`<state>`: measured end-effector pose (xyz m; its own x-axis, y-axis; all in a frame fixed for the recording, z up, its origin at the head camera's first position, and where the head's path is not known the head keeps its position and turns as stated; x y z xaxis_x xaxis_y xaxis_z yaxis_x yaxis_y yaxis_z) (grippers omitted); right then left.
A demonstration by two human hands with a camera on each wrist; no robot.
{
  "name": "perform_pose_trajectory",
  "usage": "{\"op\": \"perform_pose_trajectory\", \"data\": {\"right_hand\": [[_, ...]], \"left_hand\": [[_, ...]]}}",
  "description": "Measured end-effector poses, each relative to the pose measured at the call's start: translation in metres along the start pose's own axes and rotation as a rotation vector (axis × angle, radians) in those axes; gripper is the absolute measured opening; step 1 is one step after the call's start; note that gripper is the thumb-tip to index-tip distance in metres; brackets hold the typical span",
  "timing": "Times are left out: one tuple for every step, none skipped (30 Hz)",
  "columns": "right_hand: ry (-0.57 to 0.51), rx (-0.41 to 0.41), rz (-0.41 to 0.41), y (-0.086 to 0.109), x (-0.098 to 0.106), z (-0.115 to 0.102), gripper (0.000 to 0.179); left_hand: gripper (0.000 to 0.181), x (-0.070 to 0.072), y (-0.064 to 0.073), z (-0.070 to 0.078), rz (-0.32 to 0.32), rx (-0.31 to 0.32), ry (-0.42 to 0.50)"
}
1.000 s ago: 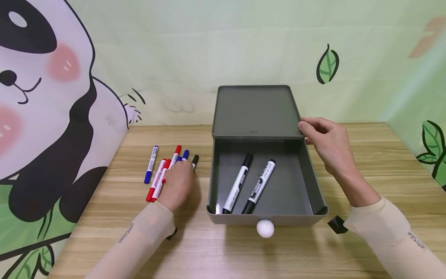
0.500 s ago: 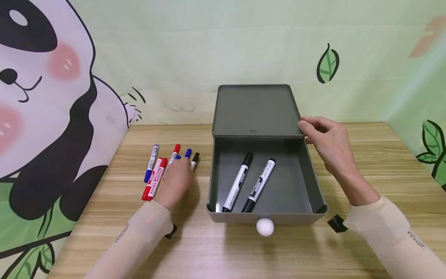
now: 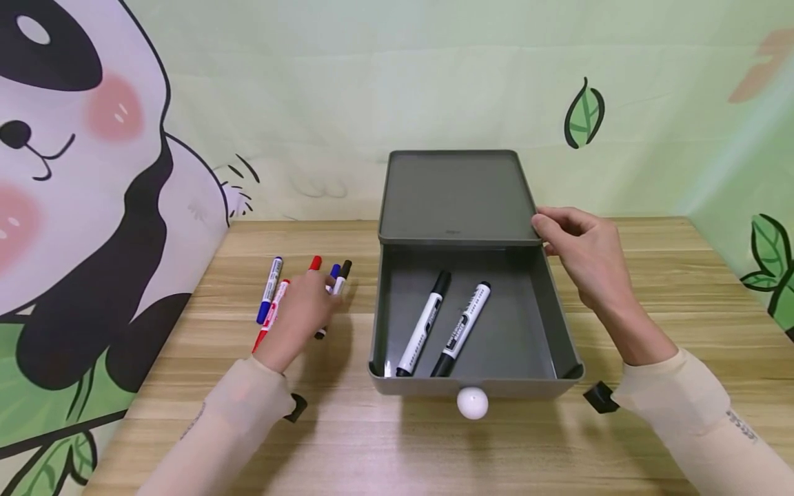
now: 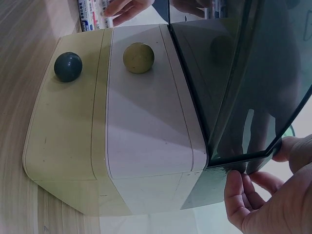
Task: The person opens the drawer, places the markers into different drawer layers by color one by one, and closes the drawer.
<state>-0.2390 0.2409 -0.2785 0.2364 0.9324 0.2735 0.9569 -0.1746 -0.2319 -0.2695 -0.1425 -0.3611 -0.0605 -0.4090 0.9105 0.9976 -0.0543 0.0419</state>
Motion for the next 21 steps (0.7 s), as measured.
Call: {"op": "perform_pose_trajectory", "data": {"right_hand": [[0.0,0.001,0.0,0.0,0.0,0.0,0.046],[-0.001,0.001,0.0,0.0,0.0,0.0,0.046],[-0.002,0.002,0.0,0.0,0.0,0.0,0.045],[-0.003,0.002,0.001,0.0,0.0,0.0,0.045],[-0.004,0.001,0.002,-0.001,0.0,0.0,0.045],[-0.004,0.001,0.002,-0.001,0.0,0.0,0.045],[-0.004,0.0,0.003,-0.001,0.0,0.0,0.045],[-0.004,-0.001,0.003,-0.001,0.0,0.0,0.045],[-0.002,-0.001,0.003,-0.001,0.0,0.0,0.045],[-0.001,-0.003,0.003,-0.001,0.0,0.0,0.045],[0.001,-0.005,0.003,-0.001,0.001,0.0,0.045],[0.002,-0.006,0.003,-0.001,0.001,0.0,0.045],[0.004,-0.007,0.004,-0.001,0.001,0.001,0.045],[0.005,-0.008,0.005,-0.001,0.001,0.001,0.045],[0.005,-0.009,0.005,-0.001,0.001,0.001,0.045],[0.003,-0.01,0.005,-0.001,0.001,0.001,0.045],[0.003,-0.011,0.005,-0.001,0.001,0.001,0.045],[0.002,-0.011,0.005,-0.001,0.001,0.001,0.045],[0.001,-0.012,0.005,-0.001,0.001,0.001,0.045],[0.001,-0.011,0.005,-0.001,0.001,0.001,0.046],[0.0,-0.011,0.005,-0.001,0.001,0.001,0.045]], "left_hand": [[0.025,0.004,0.002,0.002,0.011,-0.014,-0.008],[0.025,0.008,0.004,0.003,0.016,-0.024,-0.004],[0.026,0.011,0.006,0.005,0.019,-0.037,0.0],[0.028,0.015,0.008,0.007,0.019,-0.043,0.007],[0.03,0.018,0.01,0.008,0.017,-0.049,0.017],[0.031,0.021,0.012,0.01,0.023,-0.058,0.015],[0.032,0.025,0.013,0.012,0.028,-0.064,0.014],[0.033,0.029,0.015,0.013,0.031,-0.064,0.02],[0.034,0.032,0.017,0.015,0.035,-0.066,0.023],[0.034,0.036,0.019,0.016,0.036,-0.062,0.033],[0.034,0.039,0.021,0.017,0.036,-0.06,0.043],[0.033,0.041,0.022,0.019,0.036,-0.057,0.053],[0.034,0.044,0.024,0.021,0.029,-0.049,0.069],[0.034,0.046,0.026,0.022,0.023,-0.046,0.084],[0.033,0.049,0.029,0.025,0.02,-0.049,0.095],[0.032,0.051,0.031,0.027,0.021,-0.056,0.098],[0.032,0.054,0.034,0.03,0.024,-0.063,0.098],[0.032,0.057,0.036,0.032,0.025,-0.072,0.098],[0.031,0.06,0.039,0.035,0.029,-0.082,0.096],[0.031,0.063,0.041,0.038,0.035,-0.094,0.092],[0.031,0.066,0.044,0.04,0.04,-0.101,0.091]]}}
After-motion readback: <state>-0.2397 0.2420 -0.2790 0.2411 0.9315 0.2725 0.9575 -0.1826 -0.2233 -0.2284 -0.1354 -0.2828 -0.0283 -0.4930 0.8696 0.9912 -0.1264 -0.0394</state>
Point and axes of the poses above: each hand's wrist, its own y-axis away from the middle knuckle, its own x-axis out of the back of the hand, z = x × y, the point moved 8 cm from there along -y, towards the middle knuckle, and after that the axes turned 4 degrees about -y, right-handed, at the moved point
